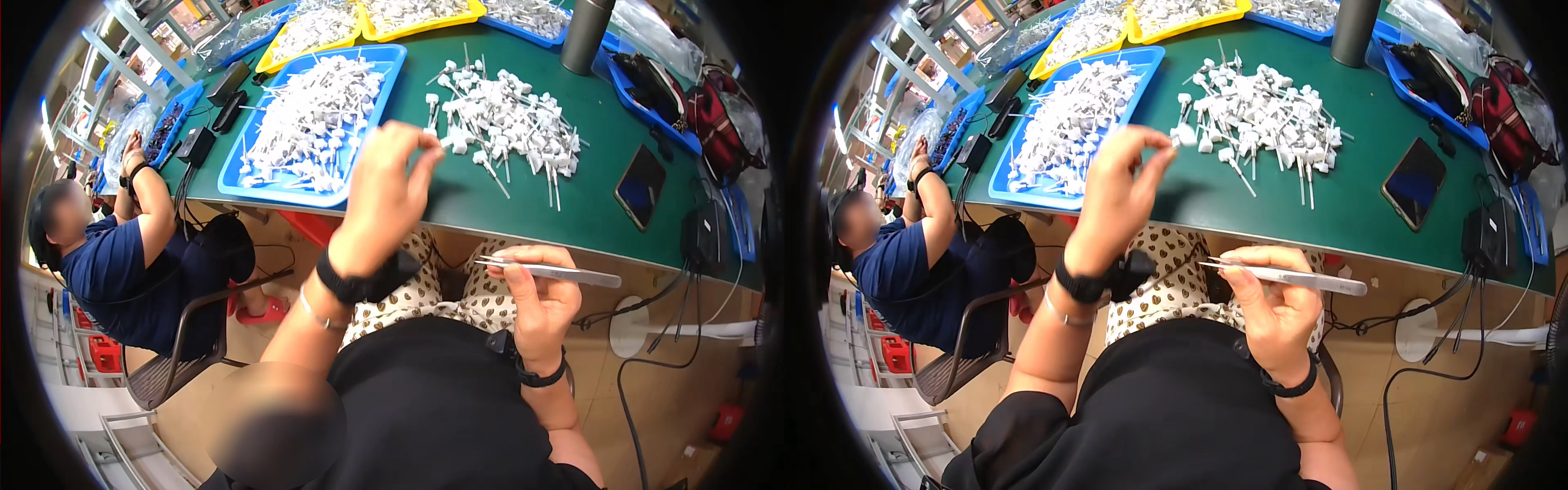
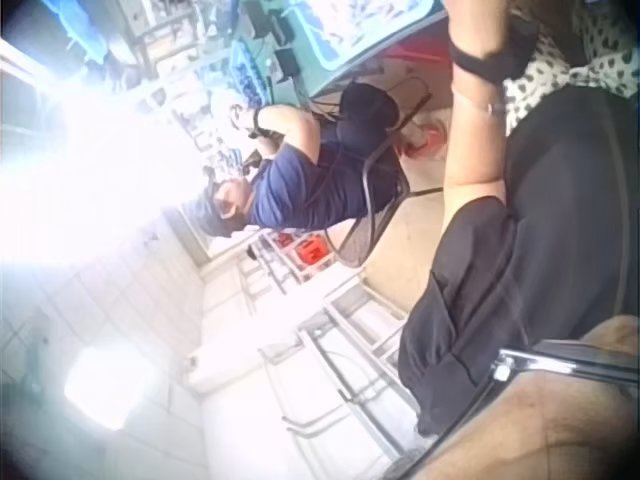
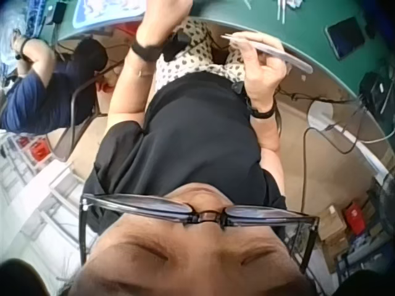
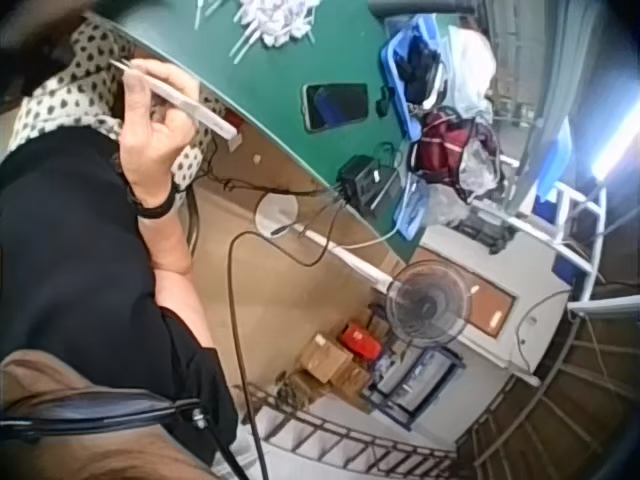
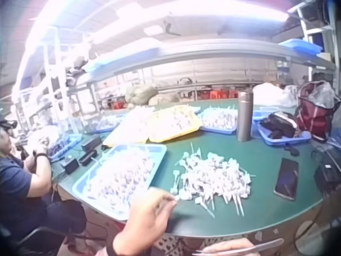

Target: The person sits at a green workbench and uses tweezers to pick up small white plastic components from a blue tray. They manipulate each component individually, appearing to attach or adjust a small part, and then place the finished item onto a pile on the table. The process is repetitive, with the person handling one unit at a time throughout the clip.

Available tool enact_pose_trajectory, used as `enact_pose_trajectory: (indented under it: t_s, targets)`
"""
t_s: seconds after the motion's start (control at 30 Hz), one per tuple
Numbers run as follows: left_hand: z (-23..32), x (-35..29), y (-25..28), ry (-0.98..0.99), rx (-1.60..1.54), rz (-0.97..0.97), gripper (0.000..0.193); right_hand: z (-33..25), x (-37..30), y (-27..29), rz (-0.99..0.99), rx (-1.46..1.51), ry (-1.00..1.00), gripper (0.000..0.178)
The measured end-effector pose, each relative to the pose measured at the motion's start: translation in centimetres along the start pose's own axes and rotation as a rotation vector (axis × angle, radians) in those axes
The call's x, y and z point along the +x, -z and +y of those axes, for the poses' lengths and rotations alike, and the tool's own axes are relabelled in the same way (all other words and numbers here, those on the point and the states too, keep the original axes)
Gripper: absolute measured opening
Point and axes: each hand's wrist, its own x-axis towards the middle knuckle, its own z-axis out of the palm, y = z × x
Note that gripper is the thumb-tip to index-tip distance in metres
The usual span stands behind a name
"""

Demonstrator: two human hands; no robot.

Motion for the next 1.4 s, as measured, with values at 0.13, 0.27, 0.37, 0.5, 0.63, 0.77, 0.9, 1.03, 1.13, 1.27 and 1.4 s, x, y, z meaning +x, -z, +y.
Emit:
enact_pose_trajectory:
  t_s: [0.13,0.27,0.37,0.5,0.63,0.77,0.9,1.03,1.13,1.27,1.4]
  targets:
    - [3.3,-6.0,1.1,0.483,-0.793,-0.224,0.014,0.1,0.1,-0.1,-0.021,0.191,0.007,0.016]
    - [4.2,-9.8,1.3,0.747,-1.088,-0.399,0.021,0.6,-0.1,-0.4,-0.037,0.236,-0.055,0.018]
    - [3.6,-10.7,0.9,0.731,-1.036,-0.415,0.019,1.0,-0.4,-0.7,-0.031,0.193,-0.1,0.016]
    - [3.0,-11.3,0.5,0.546,-0.878,-0.34,0.017,1.4,-0.9,-1.2,-0.027,0.087,-0.086,0.015]
    - [2.5,-12.2,-0.2,0.436,-0.761,-0.34,0.018,1.9,-1.3,-1.4,-0.063,-0.074,-0.034,0.015]
    - [2.1,-12.6,-0.7,0.323,-0.688,-0.304,0.018,2.2,-1.4,-1.7,-0.082,-0.122,-0.034,0.015]
    - [1.9,-12.9,-1.1,0.264,-0.647,-0.282,0.018,2.3,-1.5,-1.5,-0.131,-0.185,-0.051,0.014]
    - [1.9,-12.9,-1.2,0.238,-0.633,-0.277,0.018,2.9,-1.5,-1.1,-0.185,-0.279,-0.021,0.013]
    - [1.8,-12.7,-1.2,0.189,-0.596,-0.268,0.018,3.0,-1.4,-1.0,-0.195,-0.317,0.006,0.013]
    - [1.9,-12.7,-1.1,0.212,-0.599,-0.275,0.02,2.8,-1.3,-1.0,-0.218,-0.347,0.019,0.012]
    - [1.9,-12.8,-1.2,0.218,-0.61,-0.272,0.019,2.8,-1.3,-1.0,-0.214,-0.359,0.006,0.011]
